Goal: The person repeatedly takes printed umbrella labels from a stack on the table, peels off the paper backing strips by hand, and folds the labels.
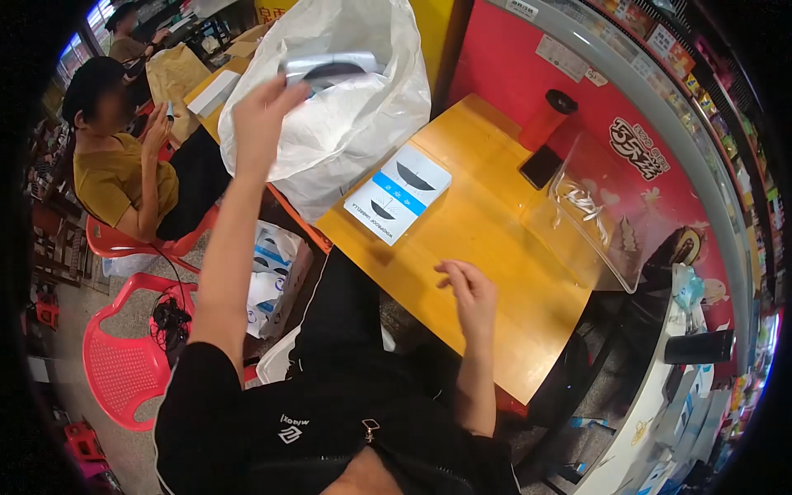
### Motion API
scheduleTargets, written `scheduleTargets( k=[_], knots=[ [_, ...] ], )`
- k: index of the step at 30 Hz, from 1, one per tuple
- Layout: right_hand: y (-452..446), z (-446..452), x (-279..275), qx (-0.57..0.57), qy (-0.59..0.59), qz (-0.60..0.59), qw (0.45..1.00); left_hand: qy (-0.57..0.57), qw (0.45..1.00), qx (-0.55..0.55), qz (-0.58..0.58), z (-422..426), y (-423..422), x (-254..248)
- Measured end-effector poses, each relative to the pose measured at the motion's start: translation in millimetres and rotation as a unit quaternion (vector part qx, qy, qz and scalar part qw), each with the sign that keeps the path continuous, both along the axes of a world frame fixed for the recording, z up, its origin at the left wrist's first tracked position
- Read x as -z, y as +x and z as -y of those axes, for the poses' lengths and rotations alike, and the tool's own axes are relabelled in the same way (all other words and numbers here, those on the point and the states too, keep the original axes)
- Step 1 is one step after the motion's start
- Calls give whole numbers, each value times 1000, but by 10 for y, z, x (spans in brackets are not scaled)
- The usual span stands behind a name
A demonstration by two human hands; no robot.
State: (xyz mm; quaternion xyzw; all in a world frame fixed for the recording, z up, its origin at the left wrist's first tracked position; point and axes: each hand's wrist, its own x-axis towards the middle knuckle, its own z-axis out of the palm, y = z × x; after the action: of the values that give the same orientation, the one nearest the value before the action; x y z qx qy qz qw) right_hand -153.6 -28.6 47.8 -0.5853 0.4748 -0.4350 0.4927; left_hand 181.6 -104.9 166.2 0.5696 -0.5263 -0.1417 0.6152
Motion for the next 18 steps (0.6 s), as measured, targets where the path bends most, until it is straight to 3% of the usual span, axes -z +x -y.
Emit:
scheduleTargets(
  k=[1,2,4,5,6,8,9,12,15,18],
  knots=[
    [156,17,35,-15,-26,-32,999,-16,996,-7,87,246,179,-28],
    [314,31,45,-40,-105,-113,987,-17,996,-7,86,391,313,14],
    [635,89,149,-73,-243,-245,936,130,959,-56,244,562,462,117],
    [783,146,235,-78,-301,-294,904,144,952,-78,259,425,343,78],
    [914,204,252,-75,-301,-292,905,63,950,-87,293,337,267,153],
    [1102,298,302,-44,-402,-431,807,-33,931,-99,351,19,24,257],
    [1147,378,439,-44,-399,-430,809,-24,938,-80,337,-225,-139,271],
    [1207,515,779,-42,-467,-554,688,-57,965,10,254,-876,-382,559],
    [1215,469,647,-65,-452,-592,664,45,994,28,94,-1392,-496,1205],
    [1176,509,729,-96,-443,-555,698,152,985,-3,-81,-1809,-680,1595]
  ],
)
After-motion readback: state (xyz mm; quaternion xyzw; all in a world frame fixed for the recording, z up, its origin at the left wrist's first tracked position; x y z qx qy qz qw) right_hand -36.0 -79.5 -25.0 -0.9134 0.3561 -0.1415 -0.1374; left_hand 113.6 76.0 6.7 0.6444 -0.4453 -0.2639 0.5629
